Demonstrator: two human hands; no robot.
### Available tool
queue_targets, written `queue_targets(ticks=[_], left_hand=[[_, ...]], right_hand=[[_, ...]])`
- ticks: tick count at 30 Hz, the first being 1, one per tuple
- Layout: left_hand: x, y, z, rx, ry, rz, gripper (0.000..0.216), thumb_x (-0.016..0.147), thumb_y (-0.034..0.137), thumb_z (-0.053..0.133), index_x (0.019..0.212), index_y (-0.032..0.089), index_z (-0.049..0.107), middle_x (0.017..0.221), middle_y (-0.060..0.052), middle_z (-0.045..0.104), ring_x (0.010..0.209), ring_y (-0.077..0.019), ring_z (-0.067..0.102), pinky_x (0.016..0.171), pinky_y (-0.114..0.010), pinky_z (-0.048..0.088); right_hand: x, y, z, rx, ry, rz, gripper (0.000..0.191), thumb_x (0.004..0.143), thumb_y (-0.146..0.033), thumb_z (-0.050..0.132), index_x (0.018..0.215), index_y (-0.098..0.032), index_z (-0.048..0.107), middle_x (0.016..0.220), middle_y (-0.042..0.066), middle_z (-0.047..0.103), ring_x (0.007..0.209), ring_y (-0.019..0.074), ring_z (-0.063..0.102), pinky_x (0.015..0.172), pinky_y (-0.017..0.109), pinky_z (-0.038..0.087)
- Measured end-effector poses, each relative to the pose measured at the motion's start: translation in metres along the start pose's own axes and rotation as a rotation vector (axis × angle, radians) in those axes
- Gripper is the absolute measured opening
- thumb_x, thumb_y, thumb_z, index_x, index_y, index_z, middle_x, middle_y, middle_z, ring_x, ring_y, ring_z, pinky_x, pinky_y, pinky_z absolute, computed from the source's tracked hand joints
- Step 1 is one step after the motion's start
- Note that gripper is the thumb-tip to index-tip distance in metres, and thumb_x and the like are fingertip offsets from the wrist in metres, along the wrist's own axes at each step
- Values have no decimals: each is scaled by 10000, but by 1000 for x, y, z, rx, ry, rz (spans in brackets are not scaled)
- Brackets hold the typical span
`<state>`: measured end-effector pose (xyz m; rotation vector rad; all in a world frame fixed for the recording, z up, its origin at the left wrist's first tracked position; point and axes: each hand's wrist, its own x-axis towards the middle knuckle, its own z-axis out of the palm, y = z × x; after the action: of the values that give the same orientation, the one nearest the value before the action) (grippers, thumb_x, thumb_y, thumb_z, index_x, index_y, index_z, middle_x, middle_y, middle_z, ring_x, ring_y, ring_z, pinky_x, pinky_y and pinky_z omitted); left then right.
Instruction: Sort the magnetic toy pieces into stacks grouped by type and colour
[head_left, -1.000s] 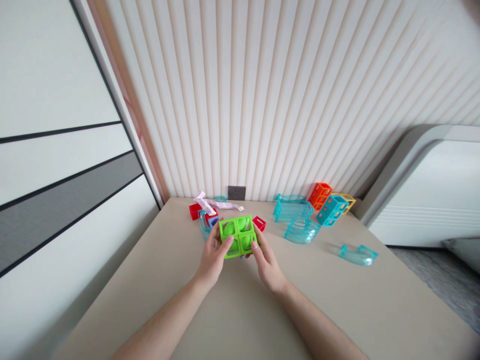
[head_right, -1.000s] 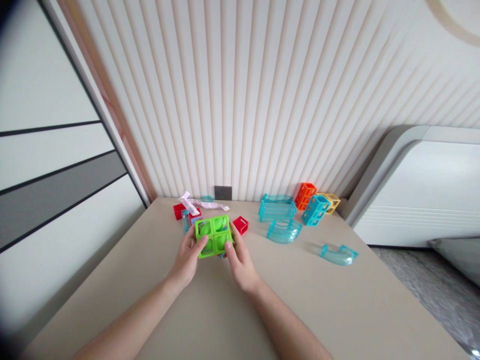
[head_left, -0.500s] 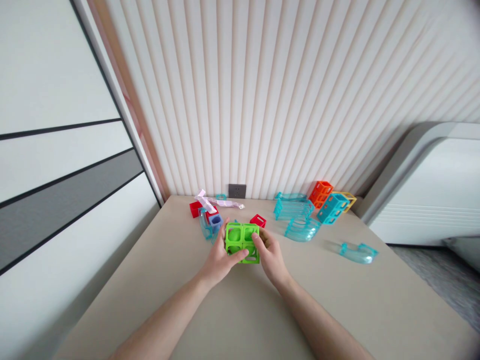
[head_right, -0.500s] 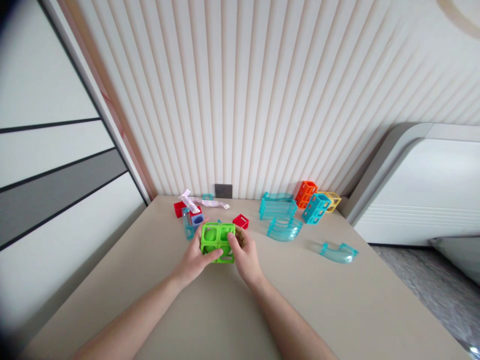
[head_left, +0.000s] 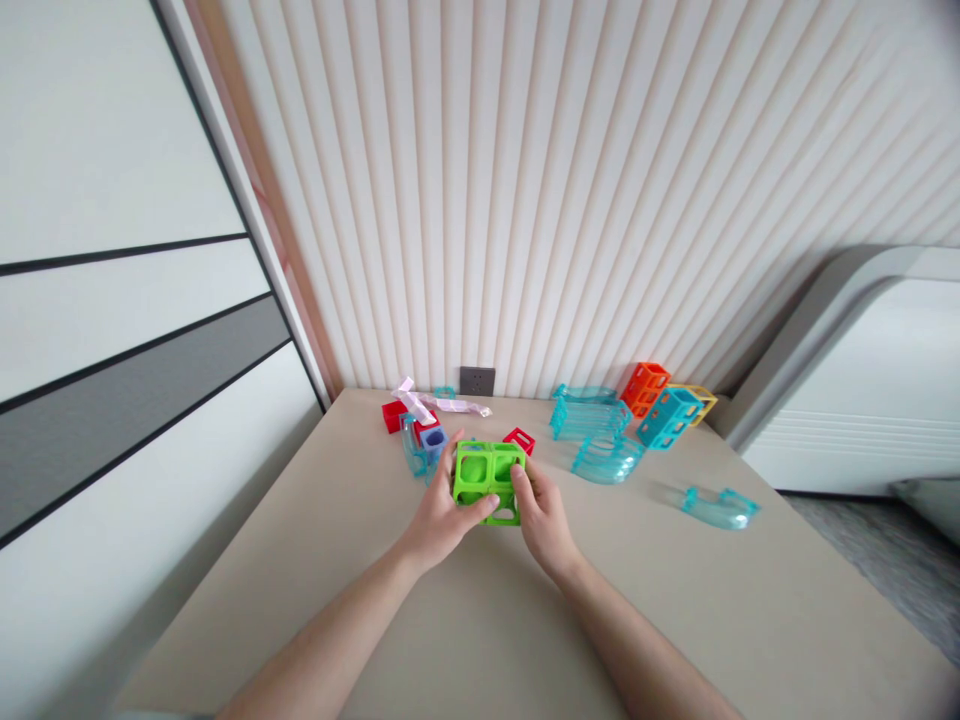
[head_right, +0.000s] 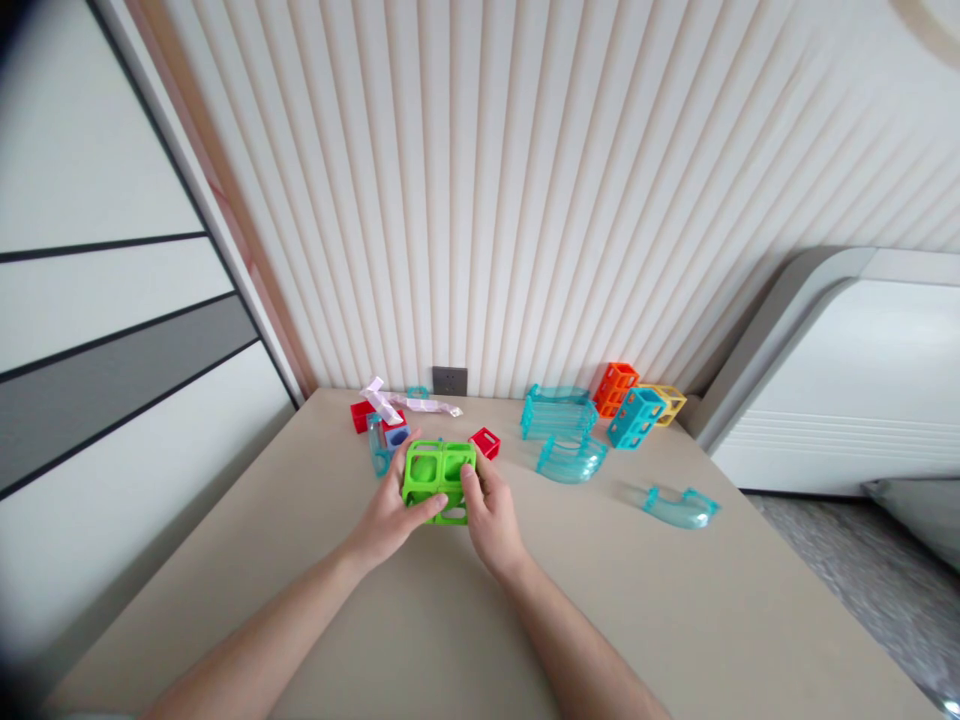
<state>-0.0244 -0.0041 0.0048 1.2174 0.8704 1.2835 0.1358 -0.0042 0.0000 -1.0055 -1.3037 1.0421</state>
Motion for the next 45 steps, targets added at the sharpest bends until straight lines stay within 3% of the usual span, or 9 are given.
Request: queue_targets(ticks=[8, 14, 17, 22, 28, 32, 35, 39, 45], left_hand=[[1, -4, -1, -23, 60, -51, 822, 767, 327, 784, 1467, 309, 354, 1385, -85, 546, 1258, -301, 559, 1035, -416, 477], [-3, 4, 0, 1, -1, -39, 807, 723, 289, 808, 1437, 291, 432, 1284, -76, 622, 1148, -287, 615, 951, -399, 533], [-4, 2, 0, 42, -11, -38, 794, 743, 293, 785, 1449, 288, 422, 1285, -80, 622, 1141, -285, 615, 943, -406, 539], [0, -3, -2, 37, 27, -53, 791, 742, 303, 794, 1443, 302, 428, 1365, -75, 581, 1198, -283, 593, 980, -387, 512], [-1, -3, -3, 52, -37, -46, 791, 760, 304, 783, 1456, 313, 407, 1407, -72, 552, 1240, -292, 569, 1017, -414, 491], [-3, -4, 0, 64, -91, -32, 808, 761, 302, 787, 1468, 284, 396, 1392, -93, 566, 1245, -310, 568, 1031, -426, 483], [-2, -6, 1, 61, -49, -36, 817, 775, 333, 777, 1478, 285, 364, 1400, -92, 555, 1265, -306, 553, 1041, -422, 477], [2, -8, -2, 29, 64, -63, 822, 795, 387, 754, 1483, 290, 315, 1399, -87, 542, 1253, -300, 563, 1020, -429, 495], [3, -3, -1, 11, 71, -40, 819, 791, 388, 761, 1472, 293, 315, 1344, -74, 575, 1206, -282, 600, 990, -399, 519]], right_hand=[[-2, -1, 1, 20, -7, 12, 390, 921, -507, 562, 1139, -204, 678, 983, 47, 722, 946, 242, 645, 800, 326, 543], [10, 1, -14, -73, 238, -7, 544, 932, -618, 451, 688, -169, 636, 661, 23, 607, 647, 172, 534, 594, 264, 446], [17, 1, -26, -55, 282, -71, 493, 937, -591, 466, 843, -164, 693, 778, 44, 650, 719, 180, 552, 648, 273, 457], [18, -14, -32, 59, 144, -3, 499, 891, -516, 600, 1258, -179, 620, 1017, 72, 672, 729, 174, 609, 651, 302, 508], [18, -22, -34, 101, 48, 0, 377, 782, -456, 760, 1049, -224, 627, 959, 45, 689, 800, 188, 648, 655, 284, 530], [16, -18, -34, -105, -91, -77, 250, 886, -448, 653, 892, -199, 674, 971, 70, 692, 840, 196, 637, 689, 290, 511], [13, -16, -32, -217, -171, -142, 299, 955, -436, 548, 1079, -214, 704, 1187, 104, 646, 1072, 245, 605, 838, 337, 507], [10, -9, -27, -158, -258, -16, 608, 927, -456, 592, 1468, -259, 398, 1298, 118, 599, 1033, 229, 633, 867, 385, 526], [9, -5, -17, 31, -149, 12, 529, 900, -463, 638, 1355, -240, 487, 1150, 98, 685, 1021, 231, 658, 932, 417, 512]])
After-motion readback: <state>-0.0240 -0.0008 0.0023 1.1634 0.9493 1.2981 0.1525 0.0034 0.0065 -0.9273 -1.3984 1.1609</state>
